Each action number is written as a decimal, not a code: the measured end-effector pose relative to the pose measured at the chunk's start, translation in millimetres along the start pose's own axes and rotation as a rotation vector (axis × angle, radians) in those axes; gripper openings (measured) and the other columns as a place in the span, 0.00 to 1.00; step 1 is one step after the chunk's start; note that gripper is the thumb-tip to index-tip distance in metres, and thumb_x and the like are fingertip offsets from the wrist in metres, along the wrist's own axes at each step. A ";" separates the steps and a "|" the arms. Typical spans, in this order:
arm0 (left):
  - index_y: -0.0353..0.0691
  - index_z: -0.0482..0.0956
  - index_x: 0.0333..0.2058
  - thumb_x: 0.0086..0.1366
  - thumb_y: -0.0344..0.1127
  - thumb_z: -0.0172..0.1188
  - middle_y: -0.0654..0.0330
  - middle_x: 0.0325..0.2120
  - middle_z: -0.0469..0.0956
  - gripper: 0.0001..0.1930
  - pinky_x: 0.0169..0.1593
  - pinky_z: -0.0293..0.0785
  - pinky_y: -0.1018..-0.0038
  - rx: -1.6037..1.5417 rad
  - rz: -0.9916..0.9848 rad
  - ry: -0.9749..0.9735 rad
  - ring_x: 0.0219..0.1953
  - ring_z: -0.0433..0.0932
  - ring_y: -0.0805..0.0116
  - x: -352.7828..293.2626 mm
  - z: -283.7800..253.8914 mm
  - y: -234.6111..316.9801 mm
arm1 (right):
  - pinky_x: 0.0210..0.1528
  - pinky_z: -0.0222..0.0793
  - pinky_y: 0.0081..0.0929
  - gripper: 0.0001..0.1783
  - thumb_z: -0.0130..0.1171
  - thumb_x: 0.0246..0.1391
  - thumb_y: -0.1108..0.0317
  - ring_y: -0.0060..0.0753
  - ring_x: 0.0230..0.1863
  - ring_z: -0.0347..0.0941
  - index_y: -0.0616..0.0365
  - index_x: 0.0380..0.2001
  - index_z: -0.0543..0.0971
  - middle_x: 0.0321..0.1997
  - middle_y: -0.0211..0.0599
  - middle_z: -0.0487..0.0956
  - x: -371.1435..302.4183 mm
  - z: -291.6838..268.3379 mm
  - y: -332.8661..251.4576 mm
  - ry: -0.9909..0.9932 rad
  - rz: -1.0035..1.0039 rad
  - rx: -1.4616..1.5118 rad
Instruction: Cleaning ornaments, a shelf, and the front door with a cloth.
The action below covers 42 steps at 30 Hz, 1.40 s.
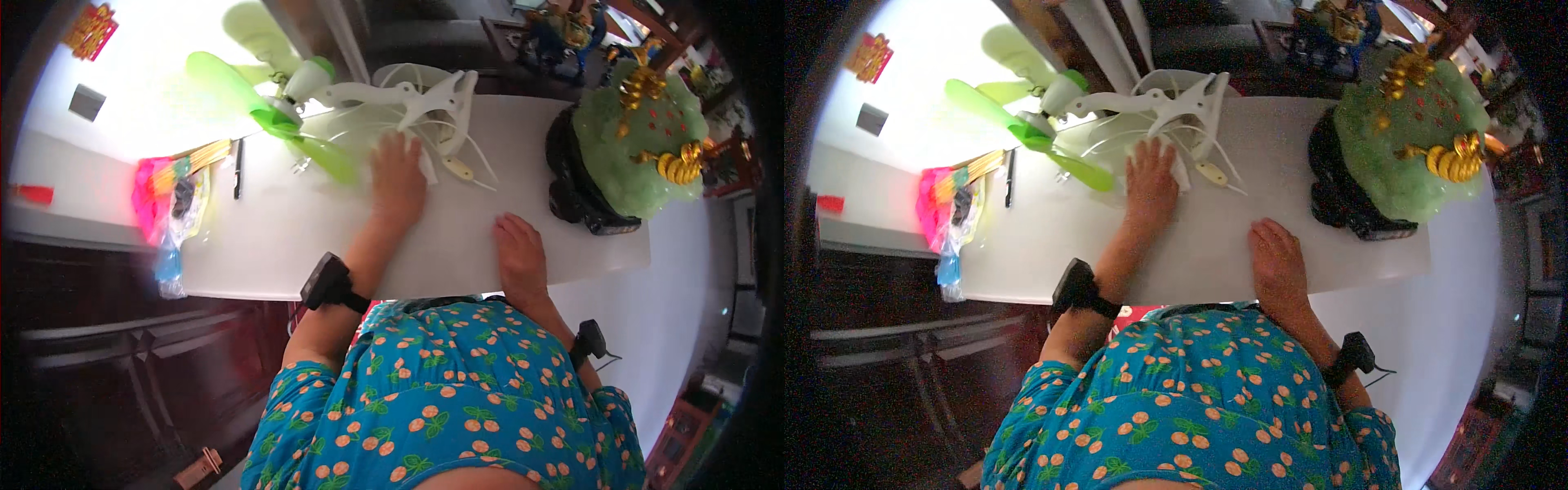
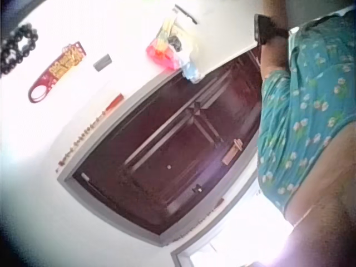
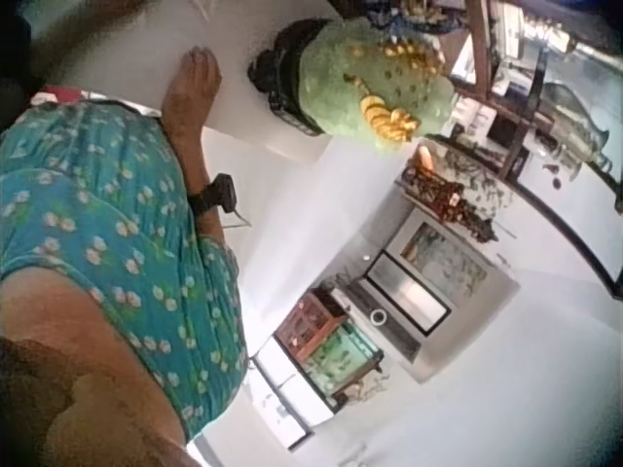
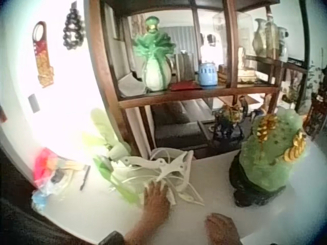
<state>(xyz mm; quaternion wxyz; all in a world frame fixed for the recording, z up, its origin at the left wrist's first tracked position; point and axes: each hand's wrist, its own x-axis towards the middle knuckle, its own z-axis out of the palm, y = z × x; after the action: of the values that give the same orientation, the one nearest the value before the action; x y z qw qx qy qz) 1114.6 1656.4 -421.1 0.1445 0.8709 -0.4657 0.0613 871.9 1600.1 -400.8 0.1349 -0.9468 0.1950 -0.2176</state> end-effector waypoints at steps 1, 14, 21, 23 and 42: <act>0.42 0.61 0.59 0.55 0.29 0.51 0.48 0.63 0.53 0.30 0.66 0.43 0.50 -0.068 0.082 -0.017 0.66 0.47 0.46 -3.5 -5.1 2.1 | 0.59 0.59 0.41 0.17 0.50 0.46 0.76 0.47 0.57 0.65 0.69 0.42 0.74 0.50 0.49 0.72 -1.0 -0.6 0.5 0.008 -0.009 -0.017; 0.43 0.62 0.59 0.53 0.25 0.50 0.55 0.62 0.57 0.31 0.67 0.44 0.55 -0.344 0.423 -0.269 0.67 0.51 0.55 -103.6 -60.0 -3.3 | 0.60 0.59 0.44 0.17 0.49 0.49 0.77 0.51 0.57 0.65 0.70 0.43 0.73 0.51 0.51 0.72 1.3 -3.8 0.5 0.006 -0.041 0.003; 0.45 0.65 0.59 0.53 0.19 0.46 0.56 0.61 0.60 0.31 0.67 0.44 0.56 -0.166 0.016 -0.126 0.66 0.54 0.55 -128.7 -85.7 -99.7 | 0.61 0.57 0.45 0.17 0.46 0.50 0.77 0.51 0.58 0.64 0.71 0.45 0.73 0.52 0.51 0.72 -2.8 -1.7 2.3 -0.028 -0.001 0.027; 0.44 0.63 0.59 0.56 0.20 0.45 0.55 0.62 0.59 0.30 0.66 0.45 0.55 -0.101 -0.034 -0.026 0.66 0.53 0.55 -123.5 -76.0 -134.6 | 0.61 0.58 0.45 0.17 0.46 0.51 0.77 0.52 0.58 0.64 0.71 0.45 0.72 0.52 0.52 0.71 -0.4 -0.3 2.4 -0.020 -0.012 0.026; 0.46 0.67 0.57 0.56 0.20 0.45 0.49 0.55 0.68 0.28 0.59 0.60 0.57 -0.012 -0.082 0.188 0.60 0.62 0.47 25.6 -32.9 -240.0 | 0.60 0.59 0.43 0.18 0.49 0.47 0.78 0.50 0.57 0.65 0.69 0.45 0.73 0.51 0.50 0.72 -1.2 -0.2 -4.2 0.024 -0.034 -0.058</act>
<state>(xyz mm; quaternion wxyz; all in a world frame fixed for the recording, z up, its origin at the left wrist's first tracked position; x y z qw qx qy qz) 1328.7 1772.1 -430.4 0.1950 0.8788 -0.4142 0.1342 872.1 1604.4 -399.6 0.1014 -0.9508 0.1867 -0.2255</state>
